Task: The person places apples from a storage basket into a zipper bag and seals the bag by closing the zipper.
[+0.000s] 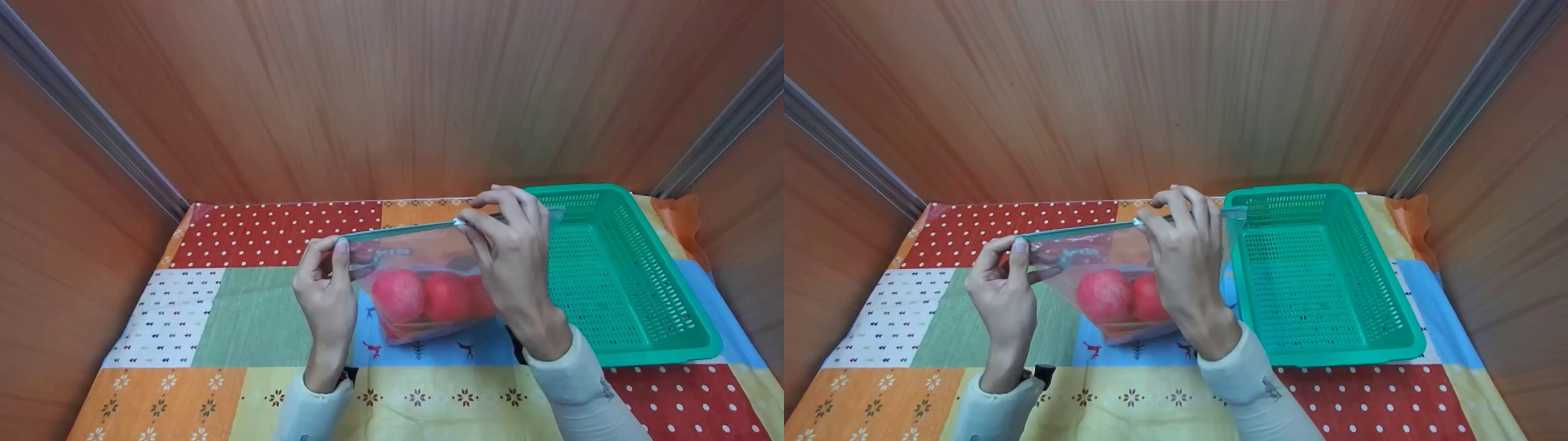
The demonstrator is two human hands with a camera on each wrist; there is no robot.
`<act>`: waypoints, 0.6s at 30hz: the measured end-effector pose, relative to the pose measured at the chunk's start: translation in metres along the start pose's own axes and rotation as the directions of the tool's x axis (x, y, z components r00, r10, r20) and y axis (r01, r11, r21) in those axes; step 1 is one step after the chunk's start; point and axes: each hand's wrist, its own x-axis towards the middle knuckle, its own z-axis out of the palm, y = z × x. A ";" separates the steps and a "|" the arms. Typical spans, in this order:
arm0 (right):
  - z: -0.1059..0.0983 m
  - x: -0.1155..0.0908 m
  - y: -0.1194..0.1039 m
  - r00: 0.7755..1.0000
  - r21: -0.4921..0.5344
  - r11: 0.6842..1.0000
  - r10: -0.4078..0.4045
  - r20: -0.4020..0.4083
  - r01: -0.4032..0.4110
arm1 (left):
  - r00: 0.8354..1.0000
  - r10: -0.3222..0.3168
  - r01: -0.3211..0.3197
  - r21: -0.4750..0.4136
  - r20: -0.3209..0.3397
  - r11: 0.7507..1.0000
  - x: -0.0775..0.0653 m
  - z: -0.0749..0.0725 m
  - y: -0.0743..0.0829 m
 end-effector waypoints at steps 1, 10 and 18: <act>-0.001 0.000 0.002 1.000 -0.003 1.000 -0.012 -0.005 0.012 | 1.000 0.005 -0.005 0.004 -0.003 1.000 0.000 0.000 -0.001; -0.008 -0.001 0.017 0.998 -0.025 0.998 -0.065 -0.023 0.064 | 1.000 -0.015 0.015 -0.011 -0.002 1.000 0.002 -0.004 -0.003; -0.012 -0.003 0.028 0.998 -0.017 0.998 -0.054 -0.035 0.053 | 1.000 -0.025 0.025 0.007 -0.003 1.000 0.001 -0.006 -0.004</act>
